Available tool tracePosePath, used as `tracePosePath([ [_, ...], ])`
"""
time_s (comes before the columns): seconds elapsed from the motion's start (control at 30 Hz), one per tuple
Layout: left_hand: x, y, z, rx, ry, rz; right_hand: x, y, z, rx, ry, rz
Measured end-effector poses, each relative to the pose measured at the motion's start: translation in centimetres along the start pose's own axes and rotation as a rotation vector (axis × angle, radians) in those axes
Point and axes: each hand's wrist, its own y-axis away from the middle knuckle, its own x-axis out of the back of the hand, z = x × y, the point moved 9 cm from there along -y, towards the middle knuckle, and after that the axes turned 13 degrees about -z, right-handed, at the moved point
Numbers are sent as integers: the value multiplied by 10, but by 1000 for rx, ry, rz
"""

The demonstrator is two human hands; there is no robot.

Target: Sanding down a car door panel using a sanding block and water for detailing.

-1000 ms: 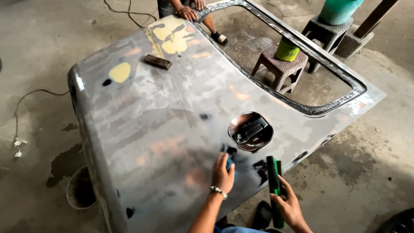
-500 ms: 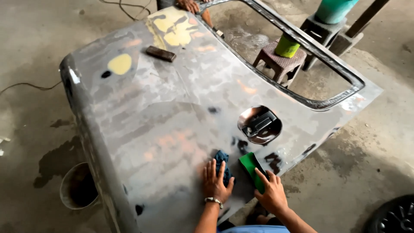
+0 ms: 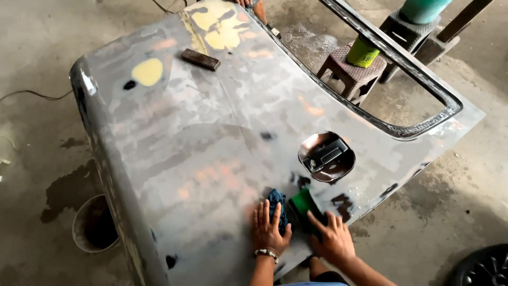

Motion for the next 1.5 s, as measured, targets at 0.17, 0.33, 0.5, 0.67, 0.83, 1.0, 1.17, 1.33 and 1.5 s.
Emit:
tracePosePath([
  [0.17,2,6,0,10,-4,-14,3,-6,-12,16,-67,19],
  [0.33,-2,3,0,-12,10,22,19,-32,-23,-166,-142,-78],
  [0.5,0,4,0,-19,6,19,8,-35,-15,-84,-199,136],
  [0.67,5,4,3,-22,23,-2,-5,-6,-17,13,-191,205],
  [0.83,5,0,3,-33,18,29,-8,-5,-21,-15,-111,135],
  [1.0,1,5,1,-30,20,36,8,-33,-21,-103,-159,110],
  [1.17,-7,1,-3,-21,16,49,9,-38,-31,-208,-145,31],
  [1.33,-3,5,-1,-22,15,46,-10,-41,-18,-157,-238,138],
  [1.5,-9,3,-3,-17,40,19,-27,-15,-28,-53,-162,86],
])
